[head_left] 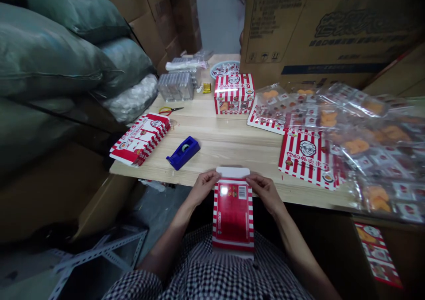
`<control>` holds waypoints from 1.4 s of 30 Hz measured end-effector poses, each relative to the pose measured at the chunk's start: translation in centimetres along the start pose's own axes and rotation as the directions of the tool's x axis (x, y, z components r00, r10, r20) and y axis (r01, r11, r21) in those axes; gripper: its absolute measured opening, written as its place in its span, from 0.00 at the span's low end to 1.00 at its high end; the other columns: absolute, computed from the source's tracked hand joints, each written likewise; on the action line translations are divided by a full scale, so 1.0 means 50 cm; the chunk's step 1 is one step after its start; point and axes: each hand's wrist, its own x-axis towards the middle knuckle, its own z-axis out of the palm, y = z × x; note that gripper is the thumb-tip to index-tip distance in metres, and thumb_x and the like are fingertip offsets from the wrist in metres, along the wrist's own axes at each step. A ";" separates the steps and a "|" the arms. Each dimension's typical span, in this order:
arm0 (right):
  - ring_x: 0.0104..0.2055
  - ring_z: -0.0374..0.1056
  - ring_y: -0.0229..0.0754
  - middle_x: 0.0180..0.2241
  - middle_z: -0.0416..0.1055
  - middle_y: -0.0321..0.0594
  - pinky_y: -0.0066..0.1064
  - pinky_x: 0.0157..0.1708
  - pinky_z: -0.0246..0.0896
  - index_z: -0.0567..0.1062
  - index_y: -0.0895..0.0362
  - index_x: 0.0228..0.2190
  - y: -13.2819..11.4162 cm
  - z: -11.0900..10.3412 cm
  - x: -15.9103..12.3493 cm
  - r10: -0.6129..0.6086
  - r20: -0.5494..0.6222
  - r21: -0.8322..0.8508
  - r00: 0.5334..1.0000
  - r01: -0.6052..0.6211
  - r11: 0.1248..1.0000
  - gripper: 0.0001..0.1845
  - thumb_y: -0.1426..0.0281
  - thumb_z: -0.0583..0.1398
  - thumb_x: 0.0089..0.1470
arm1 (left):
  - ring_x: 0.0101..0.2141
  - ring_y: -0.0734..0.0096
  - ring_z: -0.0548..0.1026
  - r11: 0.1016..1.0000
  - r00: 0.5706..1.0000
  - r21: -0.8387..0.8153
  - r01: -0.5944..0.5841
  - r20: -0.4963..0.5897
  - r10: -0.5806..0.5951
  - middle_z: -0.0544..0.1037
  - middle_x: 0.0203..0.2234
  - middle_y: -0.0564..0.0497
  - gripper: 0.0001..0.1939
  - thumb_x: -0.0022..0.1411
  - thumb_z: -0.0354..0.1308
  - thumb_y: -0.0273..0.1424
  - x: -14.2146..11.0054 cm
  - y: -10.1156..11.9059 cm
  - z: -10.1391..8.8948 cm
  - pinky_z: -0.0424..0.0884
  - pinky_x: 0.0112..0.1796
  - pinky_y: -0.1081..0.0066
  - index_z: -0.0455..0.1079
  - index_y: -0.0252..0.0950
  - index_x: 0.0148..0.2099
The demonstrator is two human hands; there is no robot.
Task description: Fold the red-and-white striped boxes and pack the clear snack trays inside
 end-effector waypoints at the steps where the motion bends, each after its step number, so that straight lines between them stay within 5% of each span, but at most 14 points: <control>1: 0.34 0.75 0.44 0.32 0.82 0.40 0.34 0.37 0.69 0.85 0.54 0.32 0.003 0.001 0.000 -0.001 -0.009 0.001 1.000 0.001 1.000 0.16 0.56 0.73 0.45 | 0.29 0.74 0.71 1.000 1.000 -0.016 -0.004 -0.027 0.004 0.75 0.28 0.52 0.17 0.61 0.64 0.44 -0.001 -0.007 0.005 0.66 0.34 0.74 0.74 0.33 0.34; 3: 0.34 0.75 0.44 0.33 0.82 0.41 0.35 0.38 0.70 0.84 0.54 0.30 0.011 0.004 0.004 -0.008 -0.039 0.010 0.999 0.008 1.000 0.15 0.57 0.73 0.45 | 0.30 0.72 0.74 0.997 0.998 -0.073 -0.008 -0.069 0.003 0.78 0.32 0.52 0.18 0.61 0.65 0.43 0.001 -0.016 0.016 0.69 0.35 0.72 0.73 0.36 0.46; 6: 0.35 0.76 0.46 0.34 0.82 0.40 0.37 0.39 0.72 0.83 0.53 0.32 0.025 0.011 0.011 -0.022 -0.102 0.040 0.995 0.027 0.999 0.15 0.57 0.73 0.45 | 0.31 0.68 0.78 0.975 0.993 -0.221 0.013 -0.110 -0.038 0.81 0.35 0.52 0.33 0.58 0.68 0.39 0.009 -0.019 0.028 0.73 0.37 0.68 0.63 0.43 0.63; 10: 0.34 0.77 0.46 0.37 0.82 0.35 0.40 0.38 0.74 0.71 0.43 0.58 0.021 0.009 0.013 -0.007 -0.096 0.109 0.995 0.018 0.994 0.39 0.59 0.73 0.44 | 0.33 0.66 0.80 0.949 0.991 -0.311 0.058 -0.097 -0.092 0.83 0.35 0.47 0.23 0.54 0.70 0.35 0.017 -0.016 0.033 0.72 0.39 0.68 0.76 0.34 0.52; 12: 0.35 0.77 0.45 0.38 0.82 0.34 0.40 0.40 0.74 0.64 0.40 0.63 0.012 0.004 0.013 0.041 -0.009 0.160 0.999 -0.039 0.986 0.46 0.61 0.73 0.45 | 0.35 0.65 0.80 0.947 0.992 -0.316 0.059 -0.090 -0.092 0.84 0.37 0.45 0.16 0.52 0.70 0.32 0.022 -0.016 0.035 0.72 0.39 0.69 0.79 0.32 0.43; 17: 0.42 0.77 0.46 0.44 0.81 0.39 0.37 0.45 0.72 0.82 0.51 0.44 0.014 -0.004 0.023 0.108 0.122 0.209 0.987 -0.132 0.969 0.24 0.60 0.73 0.44 | 0.34 0.68 0.80 0.933 0.994 -0.349 0.090 -0.022 -0.104 0.84 0.39 0.46 0.13 0.52 0.68 0.29 0.035 -0.020 0.046 0.72 0.39 0.70 0.80 0.34 0.42; 22: 0.47 0.77 0.47 0.49 0.80 0.41 0.38 0.48 0.71 0.82 0.51 0.44 0.032 -0.003 0.019 0.110 0.106 0.241 0.988 -0.133 0.961 0.24 0.60 0.73 0.44 | 0.40 0.60 0.81 0.921 0.987 -0.354 0.162 0.068 -0.148 0.83 0.46 0.41 0.19 0.51 0.67 0.29 0.039 -0.026 0.044 0.73 0.43 0.67 0.80 0.32 0.47; 32: 0.48 0.77 0.49 0.47 0.81 0.41 0.42 0.49 0.71 0.83 0.49 0.44 0.011 -0.003 0.036 0.115 0.145 0.230 0.983 -0.146 0.962 0.23 0.61 0.73 0.44 | 0.37 0.58 0.82 0.944 0.981 -0.272 0.185 0.109 -0.160 0.84 0.40 0.42 0.21 0.54 0.70 0.34 0.050 -0.015 0.033 0.75 0.41 0.64 0.80 0.33 0.50; 38: 0.52 0.75 0.50 0.47 0.81 0.41 0.43 0.54 0.68 0.85 0.50 0.30 0.038 -0.002 0.031 0.064 0.098 0.211 0.993 -0.084 0.974 0.10 0.59 0.73 0.45 | 0.51 0.54 0.78 0.979 0.995 -0.187 0.076 0.081 -0.061 0.81 0.50 0.41 0.09 0.57 0.67 0.31 0.050 -0.033 0.032 0.71 0.52 0.61 0.83 0.35 0.40; 42: 0.55 0.73 0.50 0.49 0.80 0.40 0.45 0.56 0.66 0.85 0.48 0.33 0.026 -0.010 0.014 0.057 0.133 0.204 0.989 -0.084 0.975 0.11 0.58 0.72 0.48 | 0.55 0.52 0.75 0.993 0.992 -0.116 0.040 0.125 -0.025 0.80 0.52 0.41 0.11 0.61 0.64 0.34 0.039 -0.015 0.031 0.67 0.56 0.58 0.82 0.36 0.43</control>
